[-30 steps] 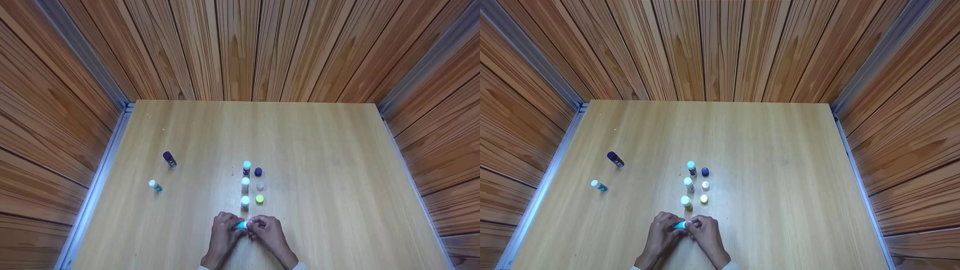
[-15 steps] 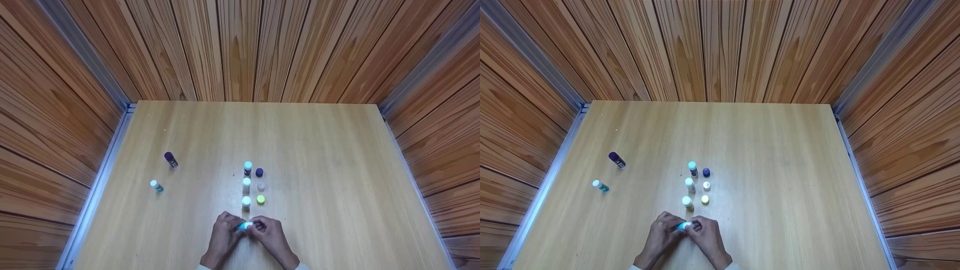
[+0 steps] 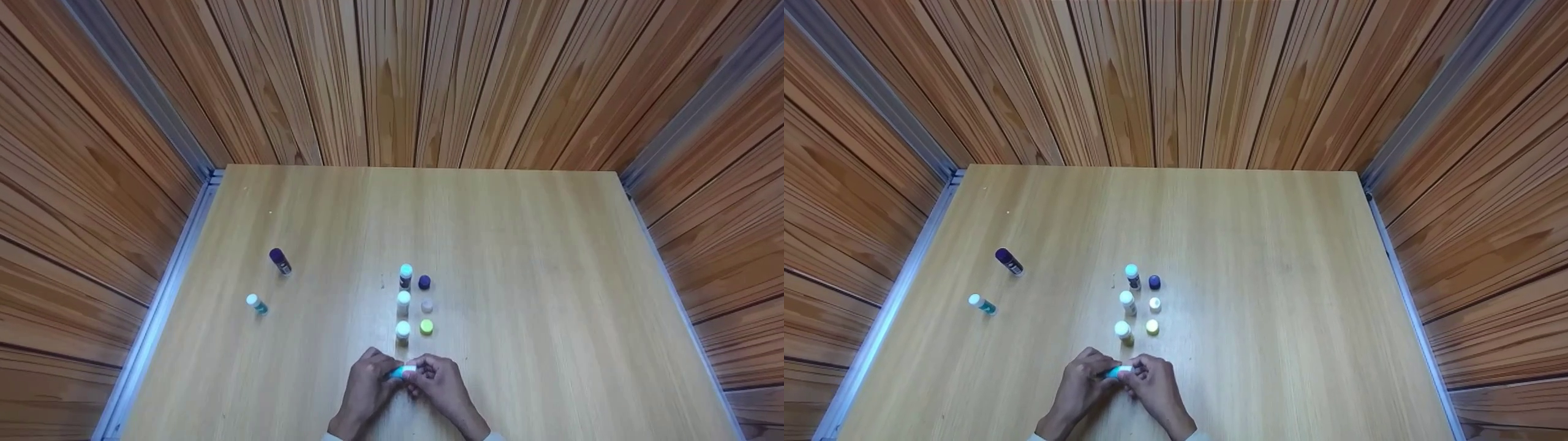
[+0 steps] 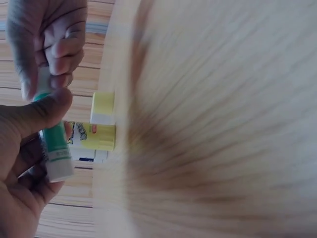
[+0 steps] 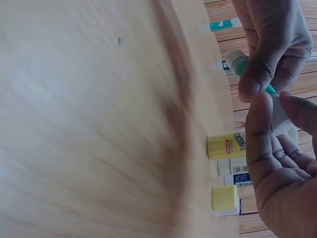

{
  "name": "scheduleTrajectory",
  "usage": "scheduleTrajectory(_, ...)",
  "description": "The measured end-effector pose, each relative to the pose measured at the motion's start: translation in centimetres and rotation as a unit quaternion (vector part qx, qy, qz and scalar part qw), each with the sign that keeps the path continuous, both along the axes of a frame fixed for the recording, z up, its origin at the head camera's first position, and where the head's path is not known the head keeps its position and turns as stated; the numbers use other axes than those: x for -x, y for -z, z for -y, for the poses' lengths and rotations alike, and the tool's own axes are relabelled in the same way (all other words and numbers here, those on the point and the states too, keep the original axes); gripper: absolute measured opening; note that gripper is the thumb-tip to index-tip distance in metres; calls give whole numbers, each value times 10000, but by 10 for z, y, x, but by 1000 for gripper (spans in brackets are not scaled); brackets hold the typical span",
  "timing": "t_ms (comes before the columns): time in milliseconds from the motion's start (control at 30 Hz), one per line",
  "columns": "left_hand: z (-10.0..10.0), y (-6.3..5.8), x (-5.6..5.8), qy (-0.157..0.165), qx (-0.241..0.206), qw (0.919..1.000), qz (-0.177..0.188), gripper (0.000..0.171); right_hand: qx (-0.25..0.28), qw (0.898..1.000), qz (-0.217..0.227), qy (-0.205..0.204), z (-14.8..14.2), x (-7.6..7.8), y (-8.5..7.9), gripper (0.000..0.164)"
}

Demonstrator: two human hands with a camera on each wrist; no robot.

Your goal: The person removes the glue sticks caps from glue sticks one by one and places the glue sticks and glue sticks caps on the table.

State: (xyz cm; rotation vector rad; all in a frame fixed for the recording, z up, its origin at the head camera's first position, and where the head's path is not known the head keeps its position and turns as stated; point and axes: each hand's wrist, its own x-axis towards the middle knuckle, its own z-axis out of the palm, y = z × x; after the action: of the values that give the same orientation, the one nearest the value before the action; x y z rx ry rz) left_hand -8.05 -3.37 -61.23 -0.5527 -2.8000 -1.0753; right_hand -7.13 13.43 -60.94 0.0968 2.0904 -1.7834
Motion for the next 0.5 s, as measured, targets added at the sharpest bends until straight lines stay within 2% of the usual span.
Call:
scheduleTrajectory(200, 4, -3, 4, 155, 55, 9996, 250, 17, -607, 9967, -509, -160, 2, -3, -1, 29)
scheduleTrajectory(333, 6, -4, 6, 189, 144, 9986, 476, 16, -1177, 9857, -1161, -338, 1, -5, 0, 28)
scheduleTrajectory(500, 9, -3, 10, 394, 126, 9969, 675, 14, -1407, 9718, -1831, -473, 1, -7, 1, 26)
